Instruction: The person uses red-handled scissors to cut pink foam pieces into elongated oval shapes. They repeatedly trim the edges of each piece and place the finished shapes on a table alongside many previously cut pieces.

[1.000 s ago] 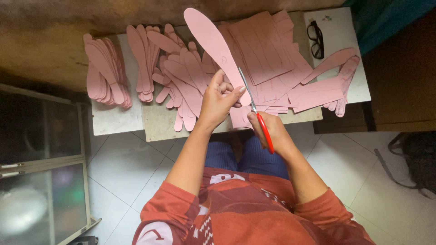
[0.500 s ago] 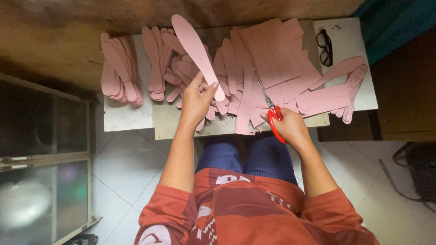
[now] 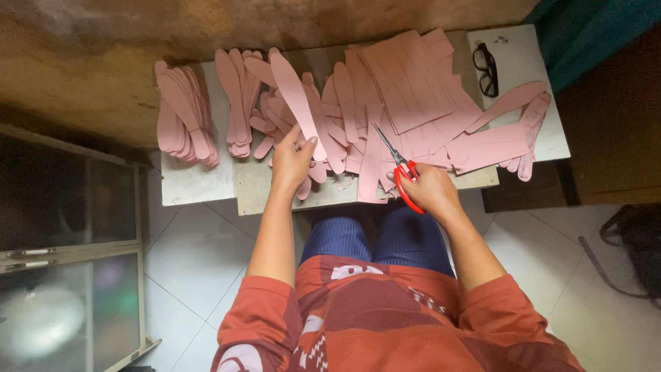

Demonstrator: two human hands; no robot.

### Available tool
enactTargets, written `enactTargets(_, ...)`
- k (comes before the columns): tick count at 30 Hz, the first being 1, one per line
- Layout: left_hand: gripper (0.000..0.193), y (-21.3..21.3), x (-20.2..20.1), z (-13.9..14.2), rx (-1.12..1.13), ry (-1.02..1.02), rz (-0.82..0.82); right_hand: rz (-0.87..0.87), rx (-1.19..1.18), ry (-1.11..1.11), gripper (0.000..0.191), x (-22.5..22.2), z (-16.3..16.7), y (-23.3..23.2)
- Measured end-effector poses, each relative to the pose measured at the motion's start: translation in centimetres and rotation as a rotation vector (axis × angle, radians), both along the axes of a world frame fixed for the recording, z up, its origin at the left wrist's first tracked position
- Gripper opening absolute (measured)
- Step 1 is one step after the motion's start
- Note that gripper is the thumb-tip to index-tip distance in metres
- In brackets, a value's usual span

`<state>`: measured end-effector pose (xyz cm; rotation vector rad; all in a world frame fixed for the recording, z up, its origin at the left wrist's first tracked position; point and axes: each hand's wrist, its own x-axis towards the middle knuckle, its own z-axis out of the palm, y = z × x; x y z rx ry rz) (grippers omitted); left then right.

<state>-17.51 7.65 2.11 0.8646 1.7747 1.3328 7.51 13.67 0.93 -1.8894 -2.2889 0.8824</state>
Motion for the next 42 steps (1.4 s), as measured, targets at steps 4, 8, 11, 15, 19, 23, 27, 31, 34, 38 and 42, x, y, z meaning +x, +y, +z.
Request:
enactTargets(4,0.056,0.2,0.3,0.0,0.011,0.038,-0.017,-0.032,-0.002,0.012,0.065,0.3,0.4,-0.1)
enactTargets(8,0.055,0.3,0.6,-0.1,-0.018,0.082,-0.026,-0.01,0.041,-0.022,0.066,0.3,0.9,0.3)
enactTargets(11,0.056,0.6,1.3,-0.4,-0.064,0.114,-0.038,0.014,0.061,-0.04,0.067,-0.1,1.1,0.7)
enactTargets(15,0.055,1.1,2.7,-1.0,-0.077,0.01,-0.076,0.011,0.046,-0.038,0.066,-1.4,1.2,1.0)
enactTargets(19,0.056,1.3,4.2,-1.5,-0.129,0.045,-0.075,0.01,0.082,0.037,0.067,-3.5,1.7,1.1)
enactTargets(23,0.06,1.8,5.0,-1.3,-0.117,0.027,-0.032,-0.012,0.068,0.072,0.063,-5.5,2.7,1.3)
enactTargets(27,0.058,2.0,4.9,-1.1,-0.119,0.101,-0.056,-0.038,-0.086,0.017,0.059,-6.3,3.6,1.5)
enactTargets(31,0.061,2.0,4.7,-1.3,-0.148,0.165,-0.091,-0.061,-0.043,0.061,0.059,-6.1,3.8,1.5)
enactTargets(34,0.063,2.0,4.6,-1.7,-0.158,0.194,-0.101,-0.045,-0.03,0.037,0.062,-5.8,3.7,1.4)
enactTargets(38,0.066,1.8,4.6,-2.2,-0.128,0.229,-0.088,-0.055,-0.06,0.012,0.063,-5.4,3.4,1.5)
enactTargets(42,0.053,1.1,5.2,-2.3,-0.002,0.351,0.061,-0.111,0.004,0.121,0.057,-4.7,2.6,1.3)
